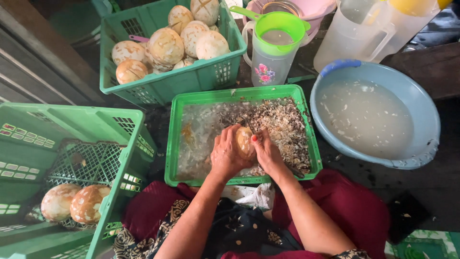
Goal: Peeling the outer husk of coconuts using a knife over a collection tray while sitting on the floor.
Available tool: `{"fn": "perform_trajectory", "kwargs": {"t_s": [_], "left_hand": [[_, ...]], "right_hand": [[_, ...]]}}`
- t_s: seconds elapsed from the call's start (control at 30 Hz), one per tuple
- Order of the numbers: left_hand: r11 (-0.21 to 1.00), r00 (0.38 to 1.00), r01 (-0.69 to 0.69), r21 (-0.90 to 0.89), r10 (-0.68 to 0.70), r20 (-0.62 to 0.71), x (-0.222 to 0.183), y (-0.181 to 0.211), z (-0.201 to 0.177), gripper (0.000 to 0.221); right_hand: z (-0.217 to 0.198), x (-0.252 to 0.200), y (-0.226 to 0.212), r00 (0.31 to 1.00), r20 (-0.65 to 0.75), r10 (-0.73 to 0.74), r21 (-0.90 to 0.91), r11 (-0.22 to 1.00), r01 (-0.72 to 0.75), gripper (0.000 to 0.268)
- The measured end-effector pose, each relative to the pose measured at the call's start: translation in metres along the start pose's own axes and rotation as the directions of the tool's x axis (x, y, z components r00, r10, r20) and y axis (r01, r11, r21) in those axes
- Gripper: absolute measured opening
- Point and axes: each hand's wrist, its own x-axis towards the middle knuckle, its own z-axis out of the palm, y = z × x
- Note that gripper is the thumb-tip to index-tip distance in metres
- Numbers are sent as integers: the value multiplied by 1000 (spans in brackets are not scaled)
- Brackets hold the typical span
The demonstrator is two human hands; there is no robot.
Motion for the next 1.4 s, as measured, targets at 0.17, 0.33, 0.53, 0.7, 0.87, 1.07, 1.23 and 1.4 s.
{"fn": "perform_trajectory", "kwargs": {"t_s": [0.17,0.33,0.53,0.7,0.87,1.07,1.23,1.4], "left_hand": [[998,999,47,-47,-48,-17,-4,6,-3,110],[961,980,178,-211,-192,-47,-13,14,-3,116],[965,974,227,-133,-227,16,-14,22,-17,123],[997,985,52,56,-60,162,0,12,-20,130],[999,988,-24,-40,30,150,7,-3,-6,117],[957,983,176,-230,-157,99,-15,6,-13,114],[965,987,158,-210,-152,46,-17,2,-11,116],[953,998,-67,-296,66,-10,-6,1,3,122]], "right_hand": [[-10,46,66,1000,9,11,5,1000,-11,58],[-85,21,35,988,-16,151,-216,965,-151,49],[-80,62,131,952,-224,207,-664,683,-305,48],[-32,34,123,995,-70,-76,-781,624,-7,28],[-12,25,133,993,52,103,-609,792,-50,46],[-23,-29,19,968,-61,245,-253,934,-253,61],[-28,17,84,930,-27,366,-703,655,-278,70],[-37,4,69,986,-82,145,448,889,-94,43]]}}
